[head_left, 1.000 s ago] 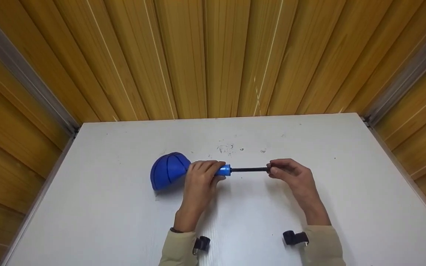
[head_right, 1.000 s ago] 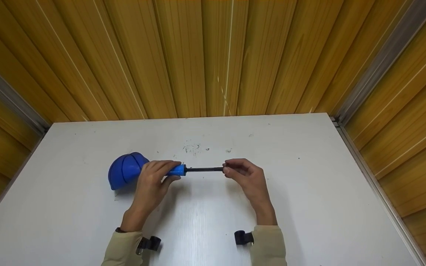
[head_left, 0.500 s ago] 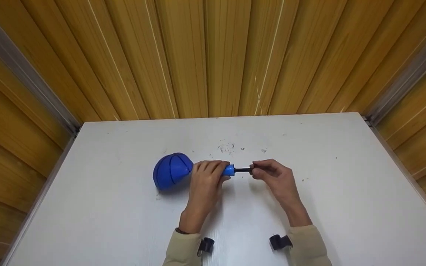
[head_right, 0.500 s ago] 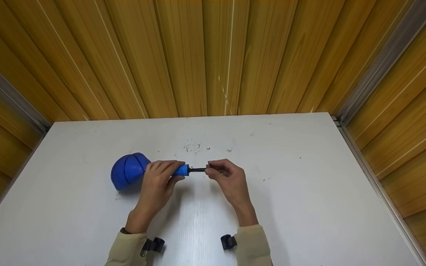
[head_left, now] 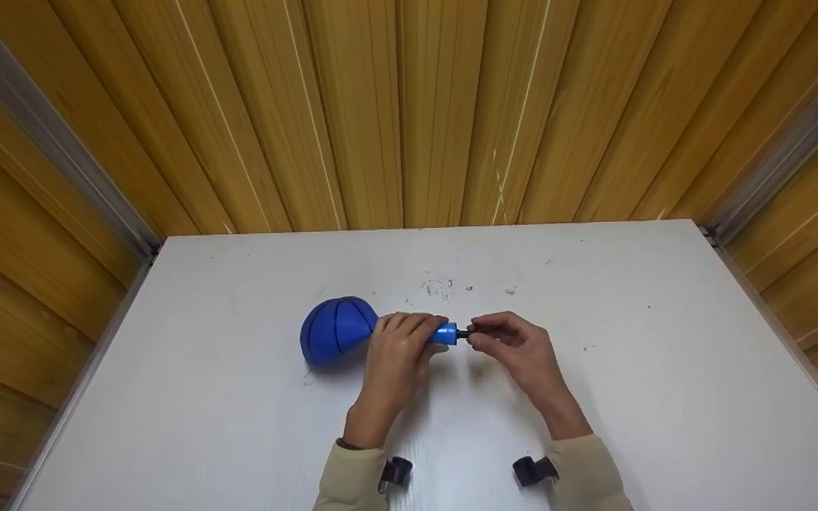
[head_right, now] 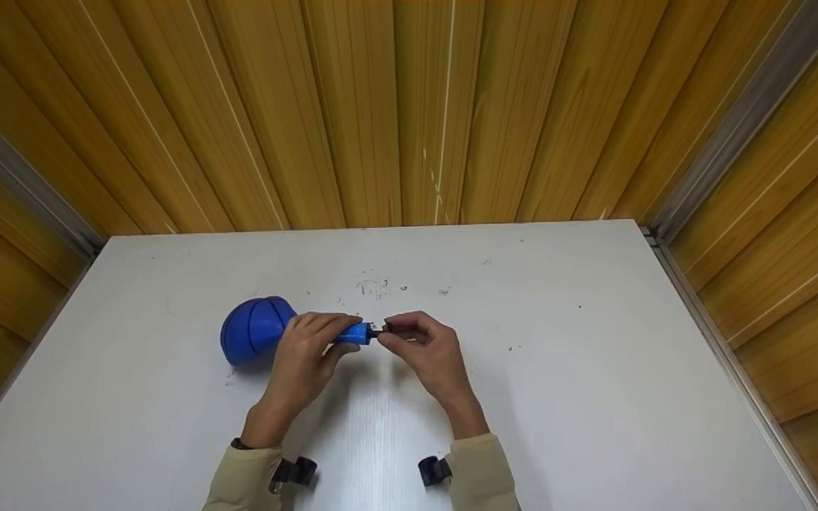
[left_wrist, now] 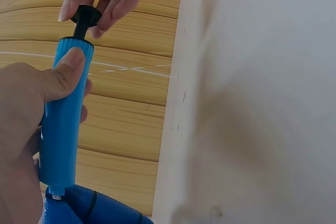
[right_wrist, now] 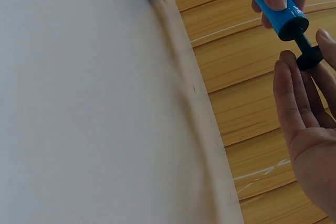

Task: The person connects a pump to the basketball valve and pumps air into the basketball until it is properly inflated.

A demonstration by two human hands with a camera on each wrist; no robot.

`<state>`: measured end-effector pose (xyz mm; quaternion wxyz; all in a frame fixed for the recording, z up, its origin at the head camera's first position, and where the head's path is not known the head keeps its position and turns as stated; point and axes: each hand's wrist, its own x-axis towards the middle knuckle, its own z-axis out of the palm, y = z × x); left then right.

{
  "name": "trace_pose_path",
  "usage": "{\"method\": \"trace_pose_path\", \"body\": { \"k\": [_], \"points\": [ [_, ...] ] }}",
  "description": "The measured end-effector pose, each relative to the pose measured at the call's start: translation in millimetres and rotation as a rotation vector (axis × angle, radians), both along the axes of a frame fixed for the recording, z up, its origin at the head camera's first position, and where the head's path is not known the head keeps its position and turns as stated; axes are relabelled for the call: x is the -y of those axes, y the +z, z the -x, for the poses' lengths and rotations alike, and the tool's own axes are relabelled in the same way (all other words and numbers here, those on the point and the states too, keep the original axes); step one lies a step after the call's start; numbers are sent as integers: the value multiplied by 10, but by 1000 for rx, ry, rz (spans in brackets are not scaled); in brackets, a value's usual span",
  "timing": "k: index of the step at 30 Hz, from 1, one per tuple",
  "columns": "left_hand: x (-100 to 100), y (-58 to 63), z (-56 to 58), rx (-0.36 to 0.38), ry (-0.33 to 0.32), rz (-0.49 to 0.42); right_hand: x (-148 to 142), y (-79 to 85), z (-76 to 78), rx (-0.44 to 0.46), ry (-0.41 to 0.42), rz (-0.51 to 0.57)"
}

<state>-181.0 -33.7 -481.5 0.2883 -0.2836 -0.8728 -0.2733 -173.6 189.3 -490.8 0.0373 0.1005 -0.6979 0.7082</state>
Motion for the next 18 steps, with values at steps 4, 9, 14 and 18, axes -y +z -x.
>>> {"method": "trace_pose_path", "body": {
  "k": [4,9,14,18],
  "points": [
    [30,-2,3,2,6,-19,-156,25,8,4,-29,-36],
    [93,-2,19,-16,38,-40,-412,51,13,17,-107,-23],
    [116,3,17,-14,26,-58,-617,76,-7,18,-114,-36],
    [124,21,7,-2,28,-72,-688,106,-27,10,-84,-73]
  ]
}}
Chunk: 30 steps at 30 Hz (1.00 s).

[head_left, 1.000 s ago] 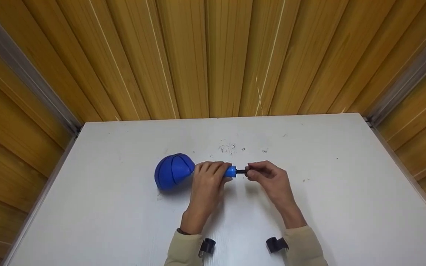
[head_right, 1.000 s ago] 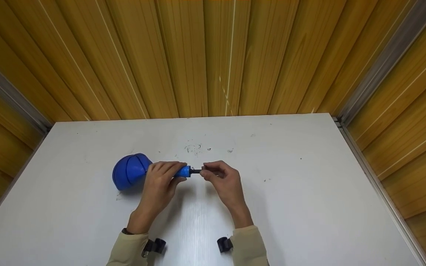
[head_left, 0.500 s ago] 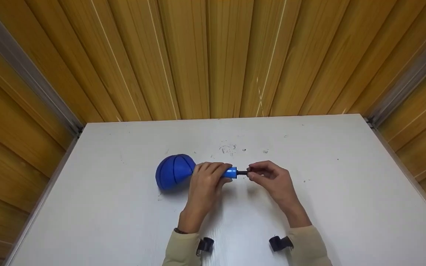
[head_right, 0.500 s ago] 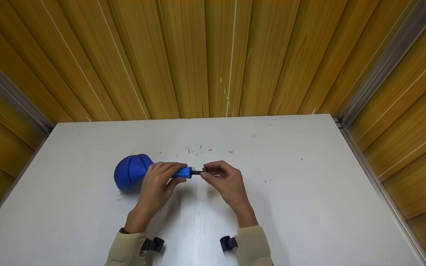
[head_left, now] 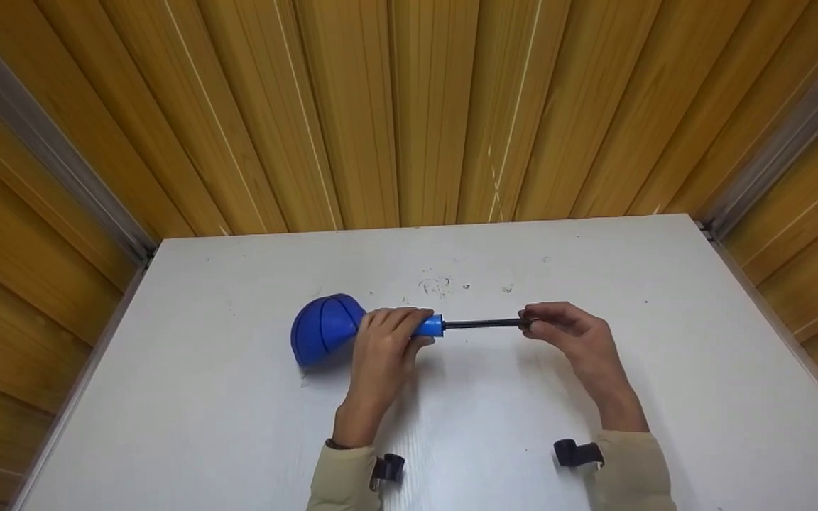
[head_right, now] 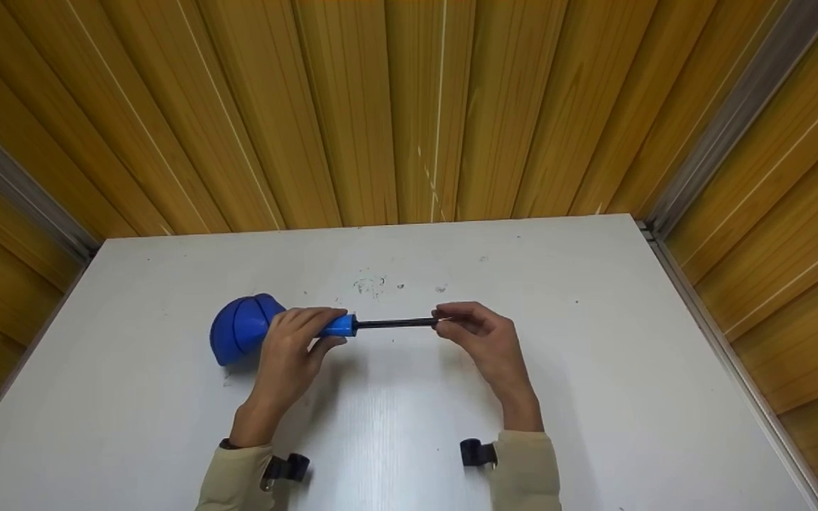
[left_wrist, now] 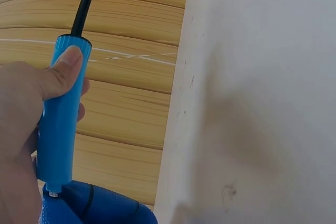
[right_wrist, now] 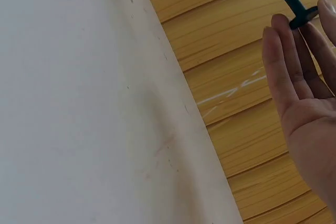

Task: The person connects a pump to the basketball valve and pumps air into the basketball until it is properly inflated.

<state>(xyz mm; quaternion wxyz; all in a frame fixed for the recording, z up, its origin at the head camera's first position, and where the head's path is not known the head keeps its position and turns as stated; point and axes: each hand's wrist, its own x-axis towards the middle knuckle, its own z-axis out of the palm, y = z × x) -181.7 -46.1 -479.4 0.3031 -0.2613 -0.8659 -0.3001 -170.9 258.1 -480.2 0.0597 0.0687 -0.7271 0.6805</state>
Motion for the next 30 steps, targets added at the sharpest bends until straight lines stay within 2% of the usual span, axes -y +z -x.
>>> {"method": "trace_pose_path", "body": {
  "k": [10,16,20,25,30],
  "points": [
    [-87,-4,-25,2,2,13,177,37,-4,0,23,-54],
    [-151,27,-47,20,4,6,457,6,23,-31,53,1],
    [-181,38,-53,29,-16,3,626,-18,13,-65,64,16],
    [-145,42,-51,15,-36,-32,745,-36,16,-101,96,17],
    [-75,47,-33,38,-68,-32,700,-24,25,-96,109,-28]
  ]
}}
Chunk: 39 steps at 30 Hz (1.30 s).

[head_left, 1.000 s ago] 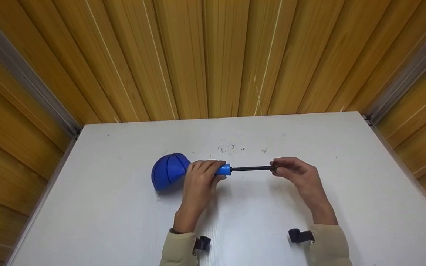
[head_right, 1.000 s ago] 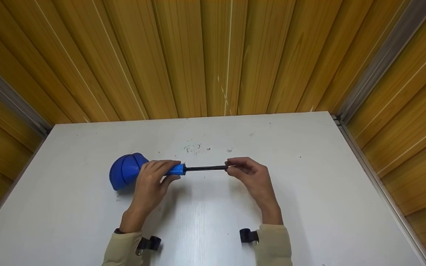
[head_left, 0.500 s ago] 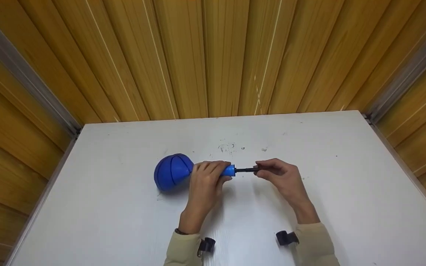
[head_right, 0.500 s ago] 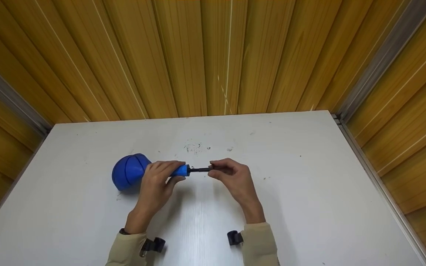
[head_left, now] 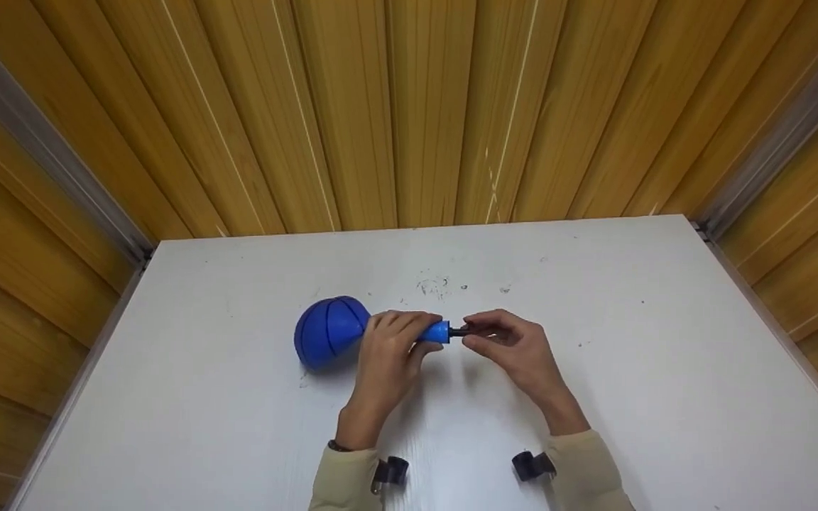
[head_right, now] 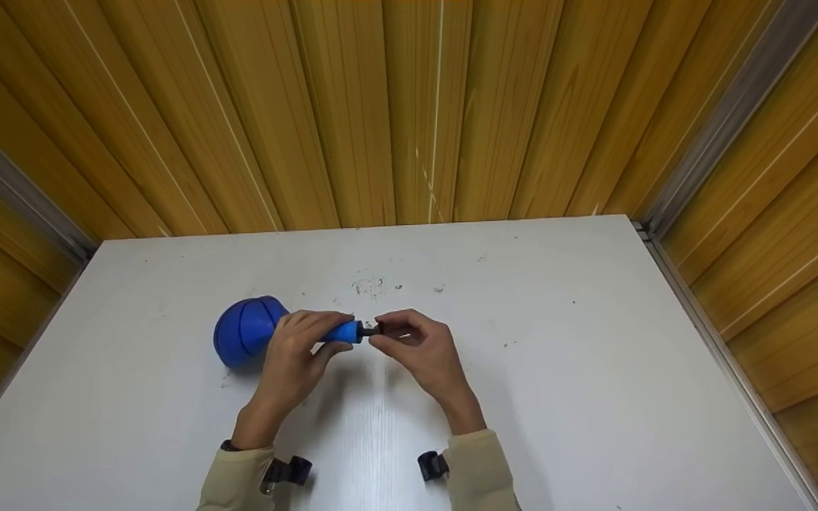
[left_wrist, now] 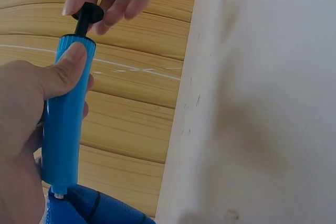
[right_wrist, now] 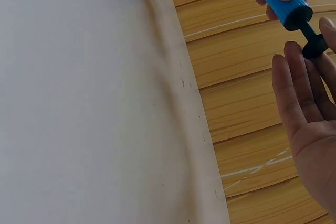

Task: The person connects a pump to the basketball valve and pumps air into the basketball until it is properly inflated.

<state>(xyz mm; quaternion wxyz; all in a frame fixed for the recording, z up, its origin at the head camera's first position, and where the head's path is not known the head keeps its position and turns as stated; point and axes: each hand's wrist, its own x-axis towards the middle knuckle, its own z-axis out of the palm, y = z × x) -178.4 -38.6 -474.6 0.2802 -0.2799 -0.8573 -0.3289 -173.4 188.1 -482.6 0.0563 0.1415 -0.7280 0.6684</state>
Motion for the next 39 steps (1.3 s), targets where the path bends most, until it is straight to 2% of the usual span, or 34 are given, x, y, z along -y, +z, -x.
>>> {"method": "trace_pose_path", "body": {
  "k": [4,7,12,16,26,39],
  "points": [
    [43,6,17,14,2,-3,-145,44,4,-4,-16,-54],
    [63,15,26,9,20,-21,-321,88,-3,-23,-58,-66],
    [75,13,30,11,21,-40,-588,139,-40,-48,-132,-28],
    [70,3,30,6,11,-38,-650,162,-52,-28,-111,2],
    [3,-12,15,-23,52,-19,-425,117,-5,25,-80,-35],
    [-50,-3,-7,-10,43,23,99,10,3,12,-28,-6]
  ]
}}
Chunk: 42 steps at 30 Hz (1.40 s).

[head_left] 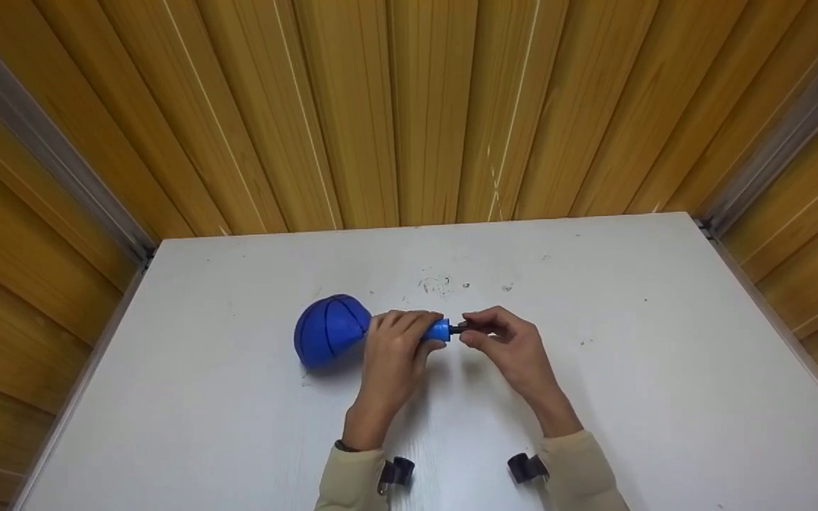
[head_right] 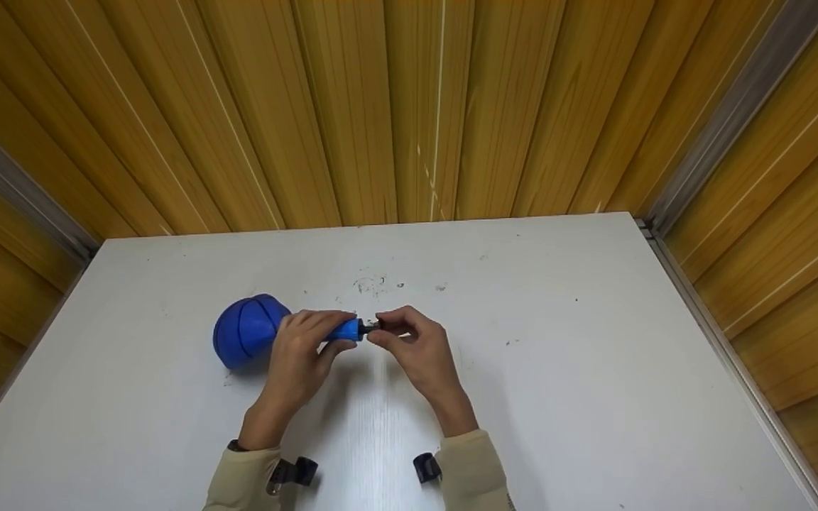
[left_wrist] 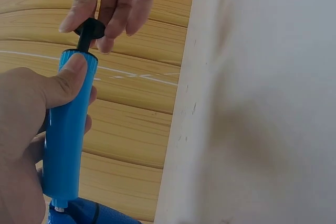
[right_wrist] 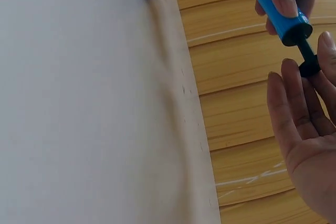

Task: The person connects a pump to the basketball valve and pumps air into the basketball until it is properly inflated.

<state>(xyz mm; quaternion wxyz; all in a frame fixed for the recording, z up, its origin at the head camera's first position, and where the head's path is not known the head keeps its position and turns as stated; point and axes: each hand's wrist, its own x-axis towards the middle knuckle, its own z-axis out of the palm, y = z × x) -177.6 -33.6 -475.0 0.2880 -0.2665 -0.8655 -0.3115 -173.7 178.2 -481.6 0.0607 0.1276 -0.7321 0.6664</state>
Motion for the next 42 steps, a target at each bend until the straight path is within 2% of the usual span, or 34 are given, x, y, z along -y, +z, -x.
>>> {"method": "trace_pose_path", "body": {
  "k": [6,12,18,23,30,35,42],
  "points": [
    [73,-12,17,4,-30,-12,-50,-8,-2,-26,14,-59],
    [126,4,29,18,-21,-33,-289,82,-8,-40,-15,-136],
    [161,18,23,44,-8,-53,-618,178,-46,-24,-65,-173],
    [179,24,28,50,-5,-38,-722,239,-71,11,-66,-202],
    [193,49,16,52,-2,-38,-546,269,-73,49,-21,-208],
    [130,43,8,29,-7,-9,-324,250,-66,64,-38,-182],
    [106,59,2,45,-32,2,20,198,-85,2,-42,-147]
  ]
}}
